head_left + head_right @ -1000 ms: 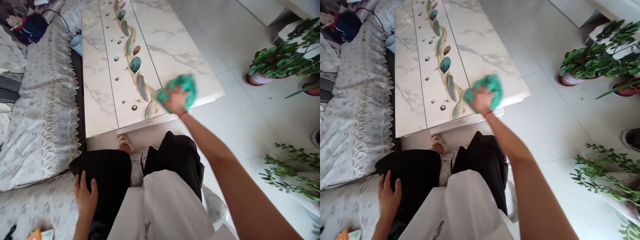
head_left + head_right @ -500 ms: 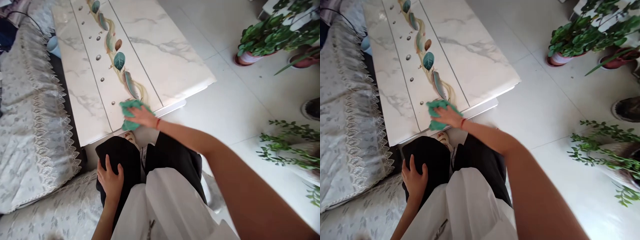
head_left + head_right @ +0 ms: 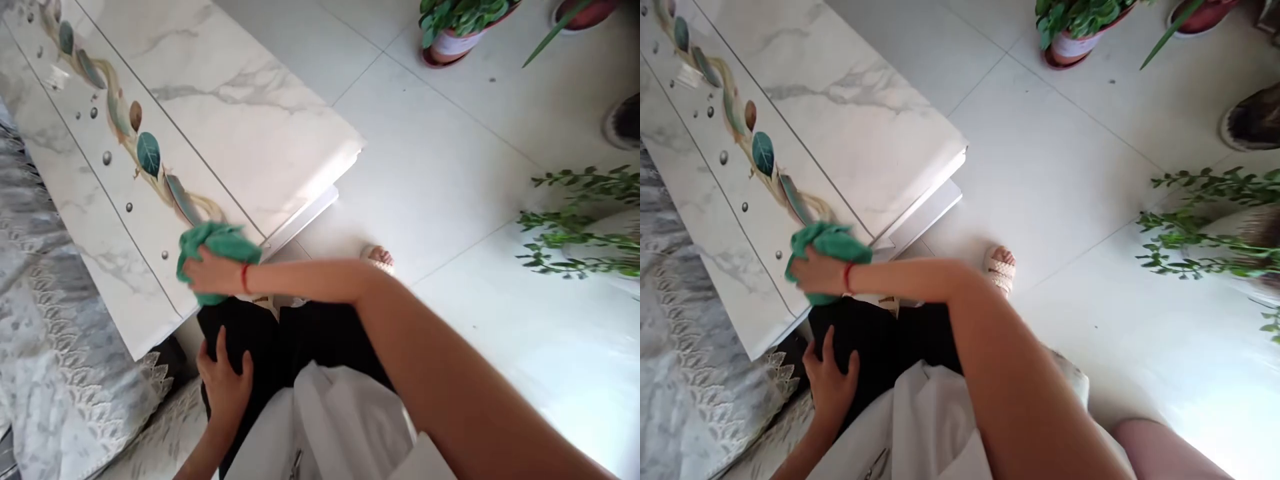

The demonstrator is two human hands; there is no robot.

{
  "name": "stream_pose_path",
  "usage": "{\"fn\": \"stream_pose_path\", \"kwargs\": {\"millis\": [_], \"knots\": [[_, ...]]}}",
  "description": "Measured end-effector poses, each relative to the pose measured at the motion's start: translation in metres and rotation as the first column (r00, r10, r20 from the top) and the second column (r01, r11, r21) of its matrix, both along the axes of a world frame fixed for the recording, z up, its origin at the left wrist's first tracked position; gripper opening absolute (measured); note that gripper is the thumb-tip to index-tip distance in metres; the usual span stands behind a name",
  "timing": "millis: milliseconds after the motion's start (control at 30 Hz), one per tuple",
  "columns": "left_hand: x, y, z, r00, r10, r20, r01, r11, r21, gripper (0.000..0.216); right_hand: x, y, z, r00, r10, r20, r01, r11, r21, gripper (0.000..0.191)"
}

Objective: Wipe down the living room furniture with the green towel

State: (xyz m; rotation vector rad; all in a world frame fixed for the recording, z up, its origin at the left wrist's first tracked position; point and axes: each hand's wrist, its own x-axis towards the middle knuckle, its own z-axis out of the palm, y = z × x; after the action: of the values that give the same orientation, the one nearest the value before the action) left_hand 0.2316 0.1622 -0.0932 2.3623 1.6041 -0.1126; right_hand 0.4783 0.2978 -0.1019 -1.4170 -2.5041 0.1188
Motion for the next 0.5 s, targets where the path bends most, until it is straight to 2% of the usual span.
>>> {"fn": "stream_pose_path", "kwargs": {"millis": [67,100,200,300,367,400,433,467,500], "knots": [[0.015,0.009,-0.008,0.995,-0.098,-0.013,0.098,0.995,-0.022,0.061,-0.034,0.017,-0.006,0.995,0.088,0.048,-0.089,0.996,0.013,0.034],[0.022,0.016,-0.011,0.991,-0.129,-0.019,0.128,0.991,-0.048,0.058,-0.038,0.02,-0.008,0.992,0.115,0.055,-0.116,0.993,0.016,0.035],[0.038,0.041,-0.007,0.987,-0.158,-0.036,0.149,0.972,-0.181,0.053,-0.01,0.01,-0.011,0.99,0.141,-0.018,-0.141,0.99,-0.004,0.045],[0.055,0.056,0.008,0.986,-0.14,-0.09,0.096,0.921,-0.377,0.053,0.057,-0.023,-0.006,0.989,0.081,-0.124,-0.094,0.99,-0.101,0.048],[0.069,0.055,0.021,0.978,-0.135,-0.157,0.037,0.861,-0.508,0.054,0.113,-0.05,0.005,0.985,-0.038,-0.168,-0.002,0.973,-0.231,0.051],[0.078,0.052,0.029,0.972,-0.136,-0.19,0.007,0.829,-0.559,0.055,0.145,-0.063,0.013,0.977,-0.124,-0.174,0.064,0.946,-0.317,0.055],[0.087,0.049,0.036,0.966,-0.136,-0.218,-0.022,0.803,-0.596,0.055,0.178,-0.075,0.023,0.96,-0.227,-0.166,0.141,0.899,-0.414,0.06],[0.097,0.045,0.044,0.962,-0.128,-0.239,-0.05,0.782,-0.621,0.056,0.213,-0.086,0.035,0.924,-0.359,-0.132,0.243,0.818,-0.521,0.063],[0.108,0.041,0.051,0.961,-0.112,-0.251,-0.078,0.766,-0.639,0.055,0.249,-0.094,0.049,0.862,-0.503,-0.062,0.362,0.698,-0.617,0.064]]}}
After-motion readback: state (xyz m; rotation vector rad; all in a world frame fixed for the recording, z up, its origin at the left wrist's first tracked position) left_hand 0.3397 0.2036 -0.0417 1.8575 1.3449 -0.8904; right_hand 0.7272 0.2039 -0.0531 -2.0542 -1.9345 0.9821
